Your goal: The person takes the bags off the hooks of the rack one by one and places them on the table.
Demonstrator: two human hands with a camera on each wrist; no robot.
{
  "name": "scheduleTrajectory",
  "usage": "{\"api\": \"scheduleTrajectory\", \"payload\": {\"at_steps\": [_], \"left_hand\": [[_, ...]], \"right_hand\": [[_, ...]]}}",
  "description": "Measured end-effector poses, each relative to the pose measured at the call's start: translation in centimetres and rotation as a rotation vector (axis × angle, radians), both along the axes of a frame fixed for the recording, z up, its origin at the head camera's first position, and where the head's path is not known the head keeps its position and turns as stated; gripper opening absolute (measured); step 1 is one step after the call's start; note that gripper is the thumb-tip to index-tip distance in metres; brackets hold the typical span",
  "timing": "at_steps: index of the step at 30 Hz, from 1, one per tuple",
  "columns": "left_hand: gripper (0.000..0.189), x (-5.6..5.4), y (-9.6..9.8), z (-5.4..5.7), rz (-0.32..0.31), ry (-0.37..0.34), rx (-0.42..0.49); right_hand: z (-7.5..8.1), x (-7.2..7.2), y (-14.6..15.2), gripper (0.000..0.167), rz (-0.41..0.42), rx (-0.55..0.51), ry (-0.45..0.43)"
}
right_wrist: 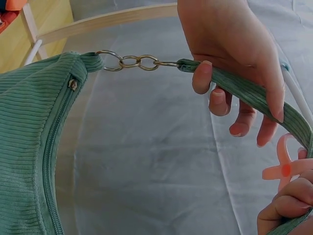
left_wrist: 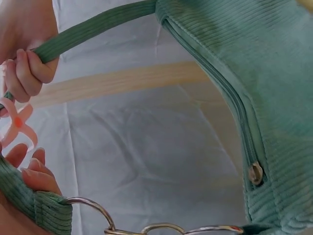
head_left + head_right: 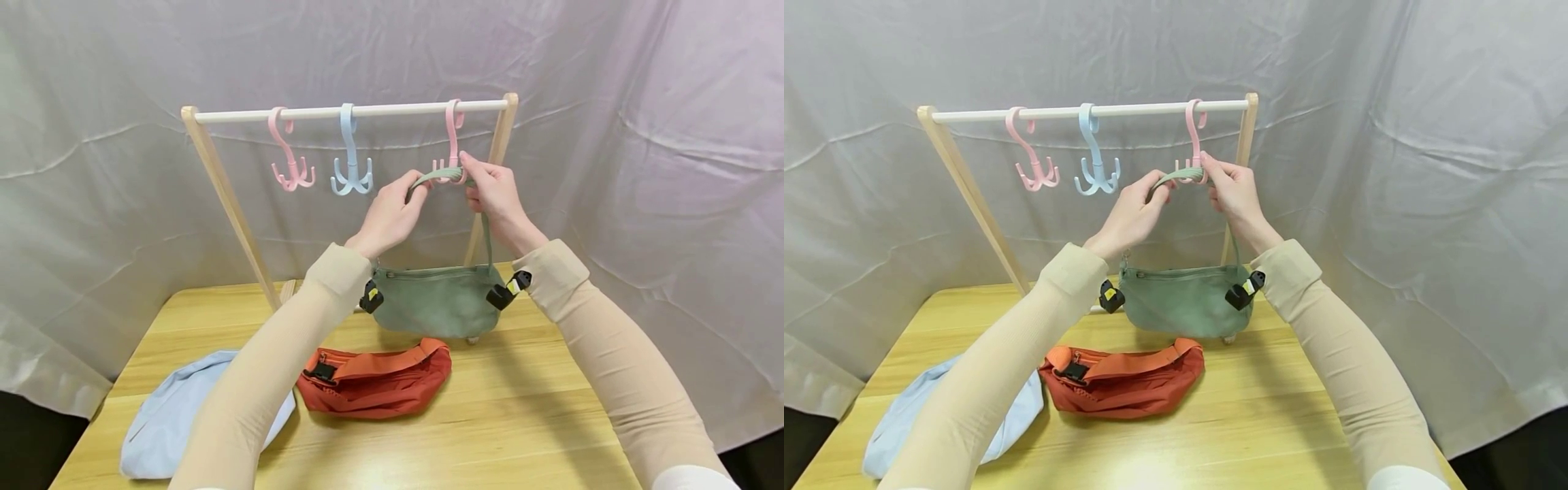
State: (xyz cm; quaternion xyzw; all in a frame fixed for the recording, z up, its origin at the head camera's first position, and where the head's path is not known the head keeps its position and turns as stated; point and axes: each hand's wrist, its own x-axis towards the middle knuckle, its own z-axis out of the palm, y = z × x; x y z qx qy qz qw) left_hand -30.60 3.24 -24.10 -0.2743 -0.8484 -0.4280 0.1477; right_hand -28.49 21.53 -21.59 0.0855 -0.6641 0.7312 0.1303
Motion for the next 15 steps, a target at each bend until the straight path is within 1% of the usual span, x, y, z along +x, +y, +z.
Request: {"api": "scheduleTrajectory", "payload": {"at_steps": [7, 11, 15], "left_hand": [[0.022, 0.1, 0.1, 0.4, -0.026, -0.052, 0.023], [0.022, 0.1, 0.2, 0.8, -0.035, -0.074, 0.037], [0.023, 0.1, 0.2, 1.2, -0.044, -0.1, 0.048]], "right_hand": [[0.0, -0.1, 0.1, 0.041, 0.018, -0.019, 0.015], [0.2, -0.2, 0.1, 0.041, 0.012, 0.004, 0.042], [0.3, -0.2, 0.1, 0.038, 0.008, 0.025, 0.049]]}}
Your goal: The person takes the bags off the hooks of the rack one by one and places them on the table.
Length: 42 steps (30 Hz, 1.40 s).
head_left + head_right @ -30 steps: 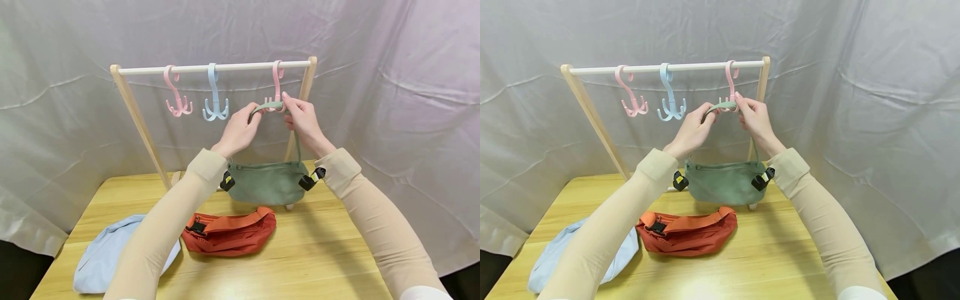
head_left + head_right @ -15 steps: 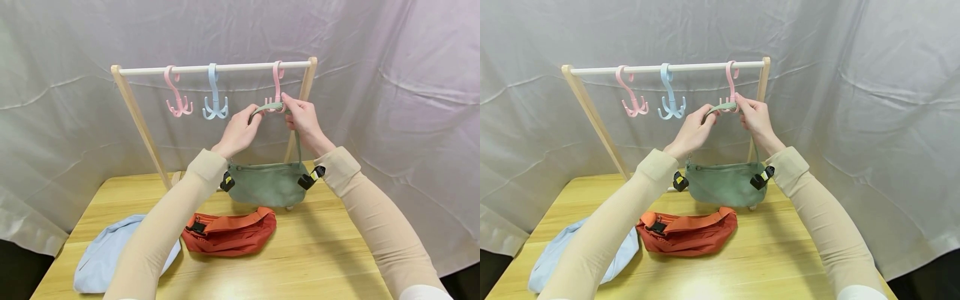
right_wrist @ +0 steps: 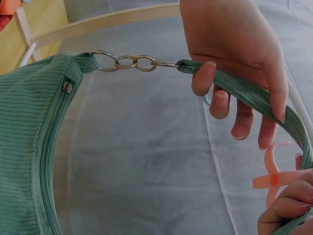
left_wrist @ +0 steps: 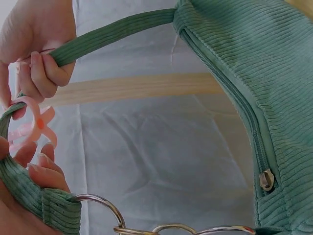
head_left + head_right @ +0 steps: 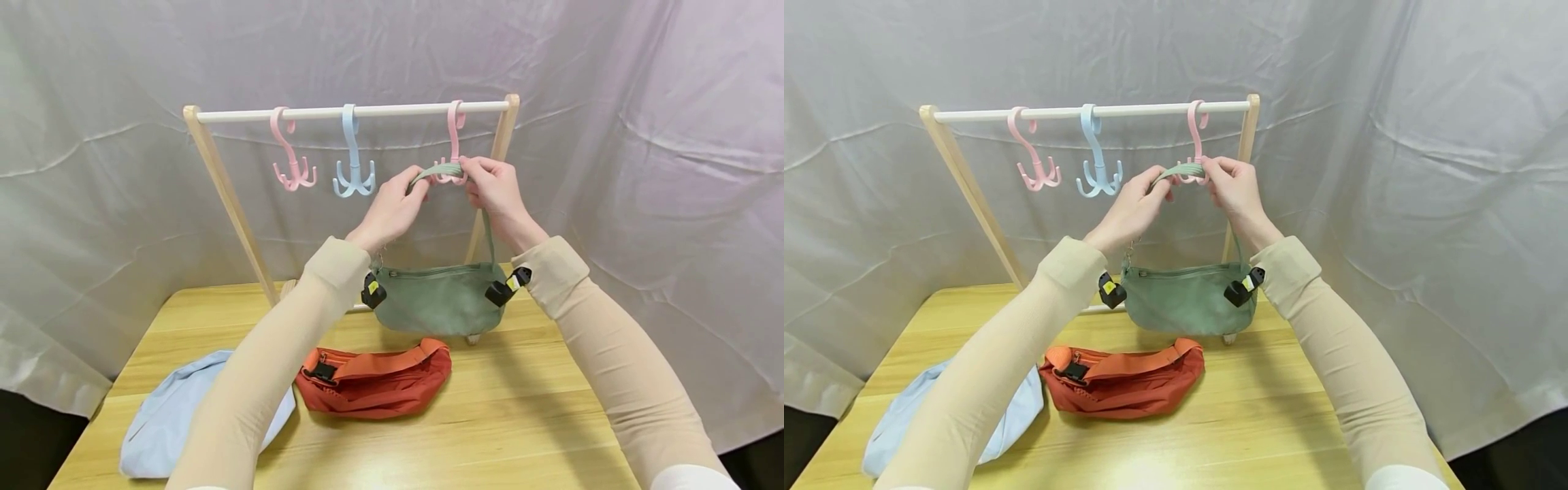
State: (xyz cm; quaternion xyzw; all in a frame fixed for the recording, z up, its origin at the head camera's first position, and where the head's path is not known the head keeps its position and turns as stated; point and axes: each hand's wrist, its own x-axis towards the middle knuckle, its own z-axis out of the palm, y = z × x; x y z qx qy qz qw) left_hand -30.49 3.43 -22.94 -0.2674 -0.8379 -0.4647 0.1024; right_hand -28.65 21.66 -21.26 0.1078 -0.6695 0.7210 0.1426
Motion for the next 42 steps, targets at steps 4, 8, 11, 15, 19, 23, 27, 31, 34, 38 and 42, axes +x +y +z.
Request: {"api": "scheduleTrajectory", "payload": {"at_steps": [4, 8, 11, 15, 19, 23, 27, 31, 34, 38, 42], "left_hand": [[0.023, 0.03, -0.11, 0.16, -0.013, -0.012, 0.015], [0.023, 0.0, -0.1, 0.33, -0.028, -0.007, 0.037], [0.024, -0.06, -0.05, 0.45, -0.045, 0.0, 0.06], [0.023, -0.09, 0.04, 0.6, -0.062, 0.0, 0.088], [0.022, -0.08, 0.1, 0.71, -0.069, 0.003, 0.108], [0.023, -0.11, 0.22, 0.76, -0.066, 0.016, 0.121], [0.025, -0.12, 0.27, 0.81, -0.045, 0.017, 0.124], [0.024, -0.12, 0.26, 0.86, -0.025, 0.012, 0.127], [0.024, -0.16, 0.22, 0.86, -0.025, 0.01, 0.146], [0.024, -0.18, 0.17, 0.76, -0.033, 0.011, 0.164], [0.023, -0.18, 0.19, 0.59, -0.035, 0.009, 0.154]], "right_hand": [[0.01, -0.08, 0.01, 0.034, -0.02, 0.045, 0.038], [-0.09, -0.2, 0.11, 0.025, -0.099, 0.144, 0.108], [-0.14, -0.25, 0.2, 0.019, -0.167, 0.22, 0.146], [-0.22, -0.25, 0.23, 0.017, -0.244, 0.327, 0.201], [-0.42, -0.29, 0.27, 0.023, -0.317, 0.422, 0.25], [-0.57, -0.33, 0.28, 0.021, -0.349, 0.447, 0.277], [-0.56, -0.3, 0.15, 0.019, -0.335, 0.45, 0.303], [-0.52, -0.31, 0.1, 0.02, -0.319, 0.481, 0.304], [-0.58, -0.4, 0.06, 0.023, -0.289, 0.476, 0.282], [-0.81, -0.57, 0.05, 0.03, -0.238, 0.43, 0.236], [-0.82, -0.59, 0.01, 0.036, -0.162, 0.306, 0.158]]}}
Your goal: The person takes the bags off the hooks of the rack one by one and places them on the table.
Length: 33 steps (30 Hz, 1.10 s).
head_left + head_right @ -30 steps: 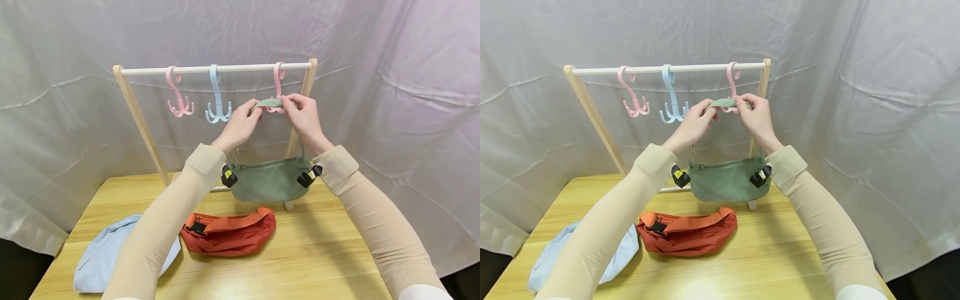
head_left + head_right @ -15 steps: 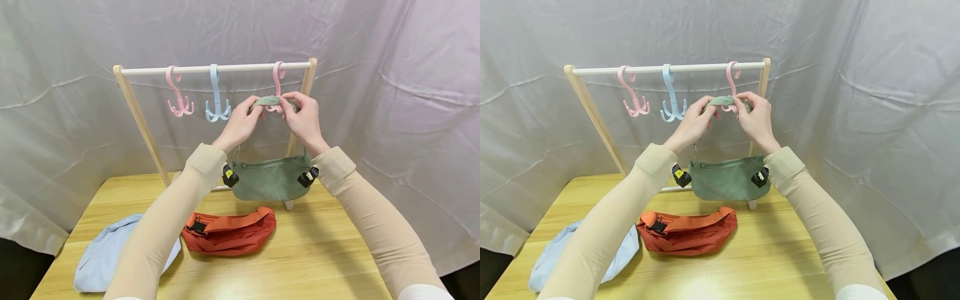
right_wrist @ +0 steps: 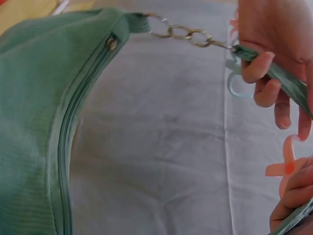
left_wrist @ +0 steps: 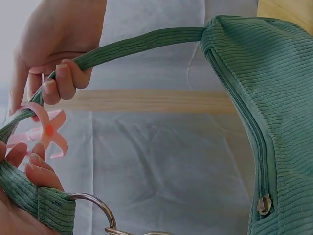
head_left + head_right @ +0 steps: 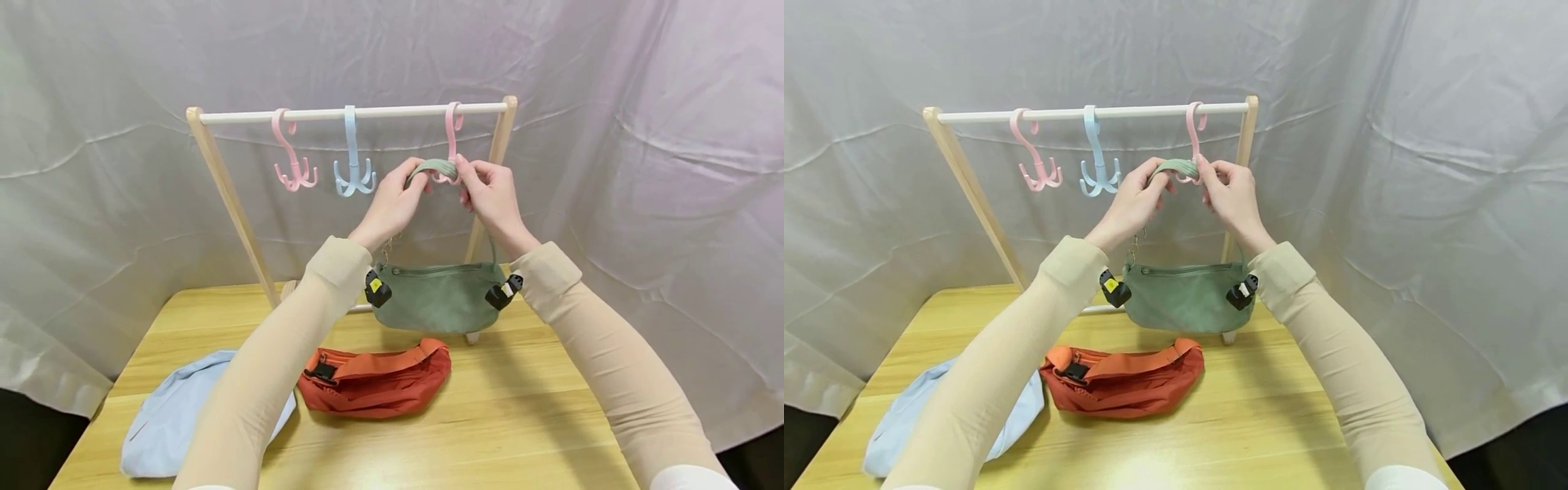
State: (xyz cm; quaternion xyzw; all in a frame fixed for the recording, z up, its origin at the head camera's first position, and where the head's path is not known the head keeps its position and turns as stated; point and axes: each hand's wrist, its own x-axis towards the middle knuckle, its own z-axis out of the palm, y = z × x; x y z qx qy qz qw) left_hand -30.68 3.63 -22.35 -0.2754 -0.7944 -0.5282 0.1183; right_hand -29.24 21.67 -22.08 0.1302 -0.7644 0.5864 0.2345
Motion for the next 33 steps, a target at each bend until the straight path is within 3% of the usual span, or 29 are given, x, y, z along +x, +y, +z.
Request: {"api": "scheduleTrajectory", "payload": {"at_steps": [6, 15, 25, 33], "left_hand": [[0.024, 0.0, 0.1, -0.1, -0.009, -0.011, 0.001], [0.022, -0.2, 0.5, -0.1, -0.002, 0.014, -0.038], [0.025, -0.1, 0.4, 0.0, -0.006, 0.016, -0.037], [0.026, -0.1, 0.3, -0.1, 0.003, 0.01, -0.042]], "right_hand": [[0.5, 0.1, -0.2, 0.042, 0.084, -0.229, -0.111], [1.0, 0.2, 0.2, 0.044, -0.01, -0.176, -0.164], [1.3, 0.2, 0.0, 0.014, 0.001, -0.233, -0.085], [1.1, 0.1, 0.0, 0.013, 0.021, -0.227, 0.028]]}}
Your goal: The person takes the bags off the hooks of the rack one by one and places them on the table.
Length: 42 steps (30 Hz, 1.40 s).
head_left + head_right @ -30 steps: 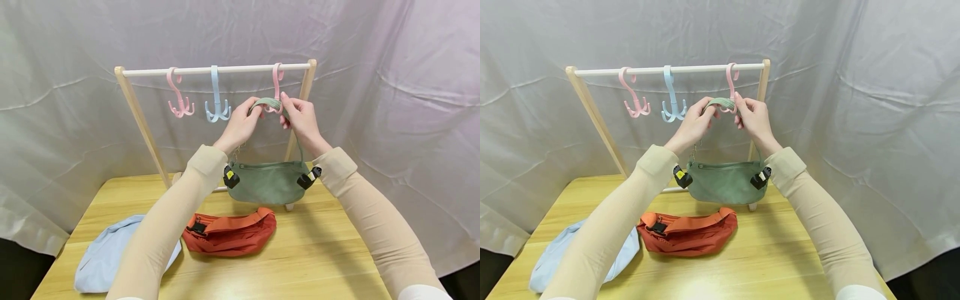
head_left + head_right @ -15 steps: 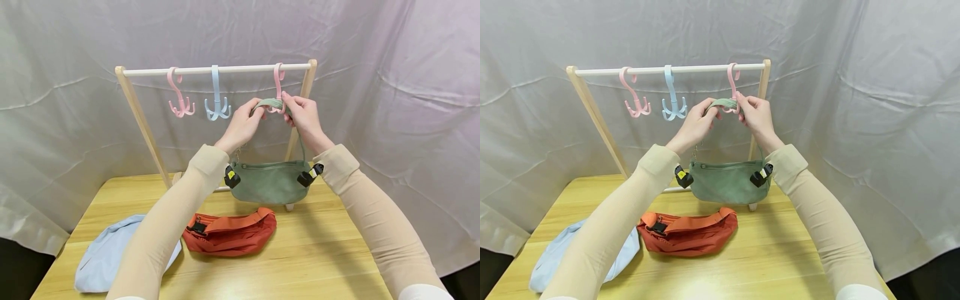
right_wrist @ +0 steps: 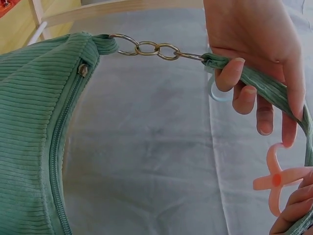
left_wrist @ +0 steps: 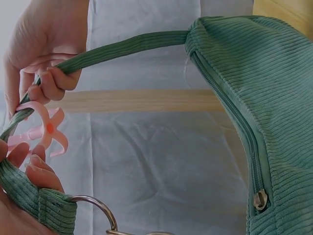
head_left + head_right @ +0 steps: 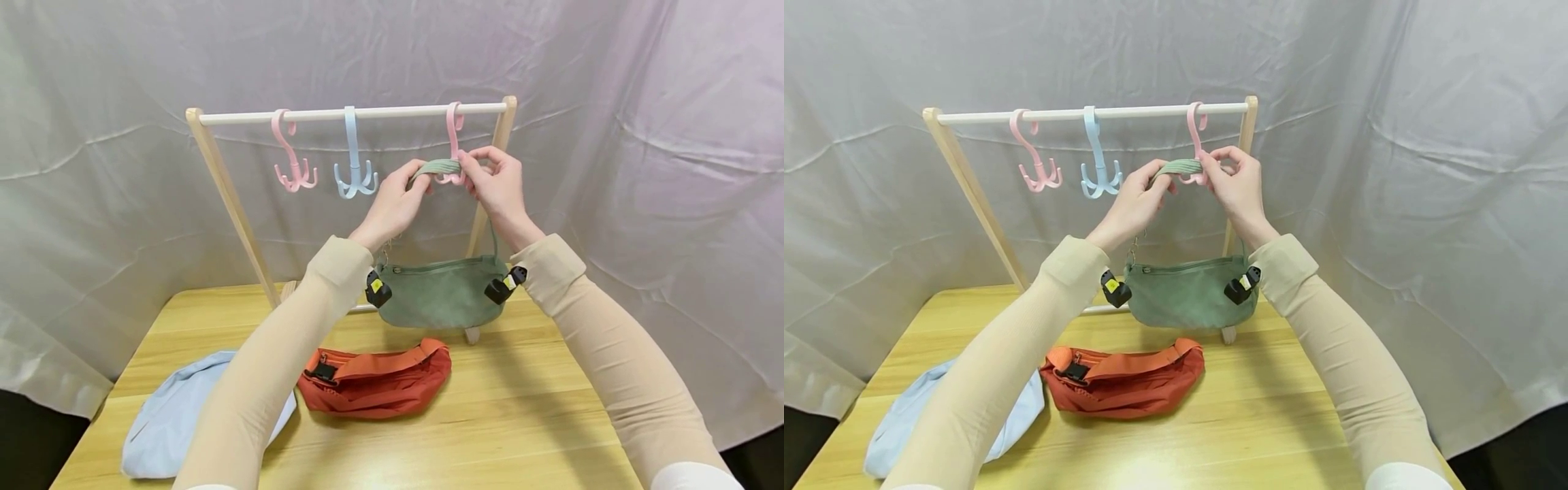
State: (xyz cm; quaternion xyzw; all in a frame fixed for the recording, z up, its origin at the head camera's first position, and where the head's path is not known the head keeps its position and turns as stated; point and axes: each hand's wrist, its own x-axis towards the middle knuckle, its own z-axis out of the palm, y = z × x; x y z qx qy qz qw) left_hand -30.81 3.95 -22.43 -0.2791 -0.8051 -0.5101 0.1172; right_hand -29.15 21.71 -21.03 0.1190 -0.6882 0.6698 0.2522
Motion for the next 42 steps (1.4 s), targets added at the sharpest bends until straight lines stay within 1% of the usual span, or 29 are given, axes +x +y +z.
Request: {"api": "scheduleTrajectory", "payload": {"at_steps": [2, 6, 10, 16, 18, 22, 24, 25, 30, 32, 37, 42], "left_hand": [[0.026, 0.0, 0.0, 0.0, -0.003, 0.005, 0.008], [0.023, 0.1, 0.1, 0.1, 0.002, 0.018, 0.02], [0.022, 0.1, 0.2, 0.2, 0.01, 0.029, 0.032], [0.02, 0.4, 0.3, 0.2, 0.018, 0.038, 0.069], [0.022, 0.4, 0.3, 0.3, 0.013, 0.046, 0.091], [0.024, 0.6, 0.4, 0.3, -0.003, 0.068, 0.137], [0.024, 0.7, 0.4, 0.3, -0.012, 0.074, 0.154], [0.024, 0.7, 0.4, 0.3, -0.018, 0.077, 0.164], [0.021, 1.2, 0.4, 0.4, -0.054, 0.08, 0.205], [0.02, 1.4, 0.4, 0.4, -0.064, 0.084, 0.213], [0.019, 1.9, 0.3, 0.4, -0.085, 0.084, 0.214], [0.019, 2.3, 0.1, 0.3, -0.1, 0.065, 0.207]], "right_hand": [[-0.1, -0.1, 0.0, 0.014, 0.002, -0.009, 0.029], [-0.1, -0.2, 0.0, 0.014, -0.026, 0.008, 0.071], [-0.2, -0.2, -0.1, 0.014, -0.065, 0.056, 0.108], [-0.4, -0.1, -0.3, 0.011, -0.097, 0.048, 0.153], [-0.2, 0.2, -0.5, 0.011, -0.106, 0.044, 0.169], [0.4, 1.7, -1.2, 0.009, -0.106, 0.065, 0.189], [0.4, 2.1, -1.3, 0.01, -0.104, 0.08, 0.191], [0.2, 2.0, -1.3, 0.011, -0.1, 0.084, 0.191], [-1.4, 1.0, -0.5, 0.016, -0.083, 0.112, 0.193], [-2.0, 0.9, -0.3, 0.018, -0.073, 0.123, 0.193], [-3.3, 1.5, -0.1, 0.019, -0.038, 0.172, 0.179], [-4.7, 2.3, 0.4, 0.016, 0.022, 0.226, 0.118]]}}
